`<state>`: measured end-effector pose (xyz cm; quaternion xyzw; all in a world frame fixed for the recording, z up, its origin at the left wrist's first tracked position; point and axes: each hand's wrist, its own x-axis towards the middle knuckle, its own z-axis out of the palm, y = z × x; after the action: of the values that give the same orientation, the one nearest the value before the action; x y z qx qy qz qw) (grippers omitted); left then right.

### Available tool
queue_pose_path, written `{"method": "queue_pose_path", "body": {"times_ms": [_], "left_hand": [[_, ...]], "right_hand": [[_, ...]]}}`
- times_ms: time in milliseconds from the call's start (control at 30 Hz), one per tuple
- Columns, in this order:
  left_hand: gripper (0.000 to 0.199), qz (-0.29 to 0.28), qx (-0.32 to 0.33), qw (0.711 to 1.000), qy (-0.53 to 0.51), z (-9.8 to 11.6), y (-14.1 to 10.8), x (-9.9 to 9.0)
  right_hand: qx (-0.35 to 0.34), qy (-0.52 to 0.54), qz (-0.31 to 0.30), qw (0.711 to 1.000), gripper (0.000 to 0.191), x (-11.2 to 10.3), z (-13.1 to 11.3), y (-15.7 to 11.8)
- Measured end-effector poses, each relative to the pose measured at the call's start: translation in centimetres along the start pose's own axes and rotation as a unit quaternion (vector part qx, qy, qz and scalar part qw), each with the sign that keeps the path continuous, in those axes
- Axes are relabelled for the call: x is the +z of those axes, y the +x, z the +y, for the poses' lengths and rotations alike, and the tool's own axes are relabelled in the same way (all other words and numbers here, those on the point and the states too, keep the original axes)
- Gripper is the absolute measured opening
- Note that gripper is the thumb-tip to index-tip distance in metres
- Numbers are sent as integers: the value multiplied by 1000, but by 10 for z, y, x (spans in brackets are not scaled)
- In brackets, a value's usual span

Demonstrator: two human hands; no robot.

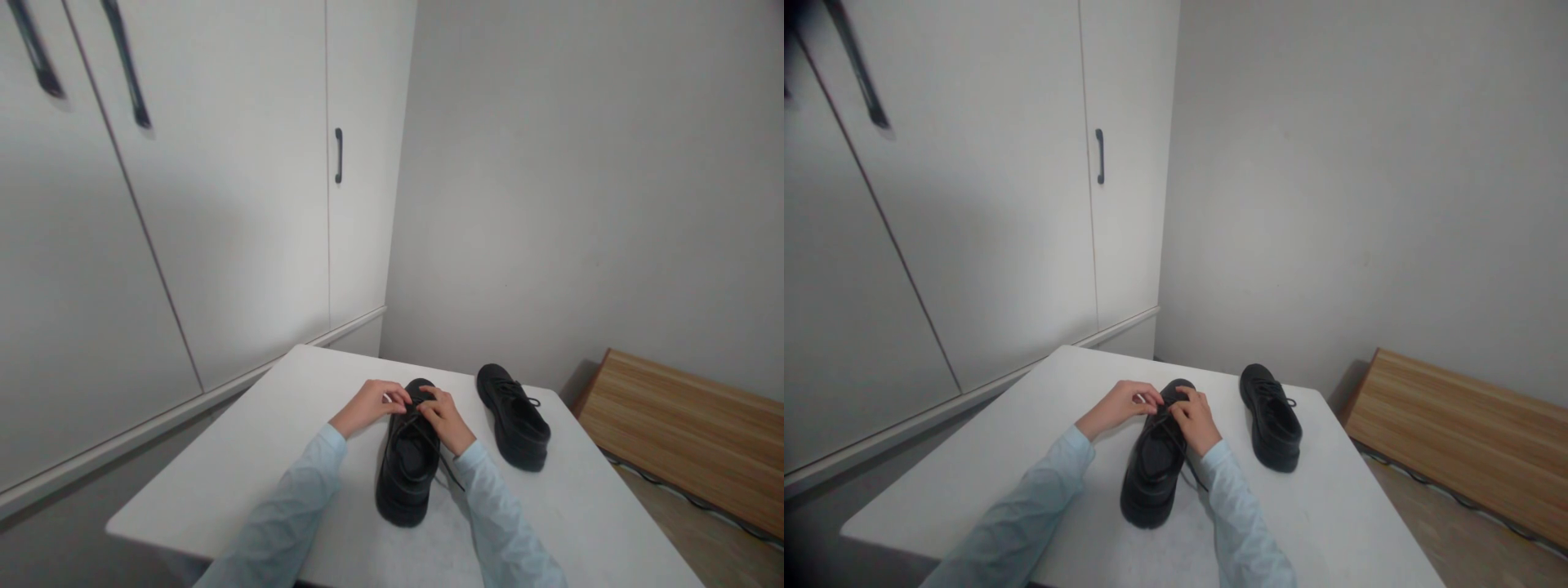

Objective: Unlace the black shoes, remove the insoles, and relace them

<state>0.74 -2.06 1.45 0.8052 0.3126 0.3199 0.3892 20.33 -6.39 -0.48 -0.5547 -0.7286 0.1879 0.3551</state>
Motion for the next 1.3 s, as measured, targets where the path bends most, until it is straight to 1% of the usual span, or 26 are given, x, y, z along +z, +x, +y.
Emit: {"method": "queue_pose_path", "body": {"times_ms": [167,333,567,733,867,967,1033,1133,1233,1300], "left_hand": [[19,-3,7,1000,10,-1,0,-1],[20,-1,14,999,-36,-4,2,4],[17,-1,24,998,-56,-9,3,6],[16,-7,31,997,-70,-8,3,6],[18,-8,26,997,-77,-6,2,6],[24,-2,33,998,-47,-2,1,5],[32,12,59,998,7,0,0,3],[51,27,105,992,67,2,-1,2],[67,13,117,991,60,2,-2,3],[70,-2,109,993,43,1,-2,4]], "right_hand": [[9,-13,-2,1000,25,2,1,2],[21,-19,-4,1000,19,5,0,2],[30,9,-6,999,16,2,-4,2],[21,34,-3,999,15,0,-5,2],[20,41,11,999,14,1,-8,2],[17,41,28,999,14,3,-9,2],[10,47,41,998,14,3,-10,2],[-8,65,58,996,13,2,-11,1],[-17,81,84,993,14,-1,-11,0],[-12,101,106,989,16,-5,-12,0]]}}
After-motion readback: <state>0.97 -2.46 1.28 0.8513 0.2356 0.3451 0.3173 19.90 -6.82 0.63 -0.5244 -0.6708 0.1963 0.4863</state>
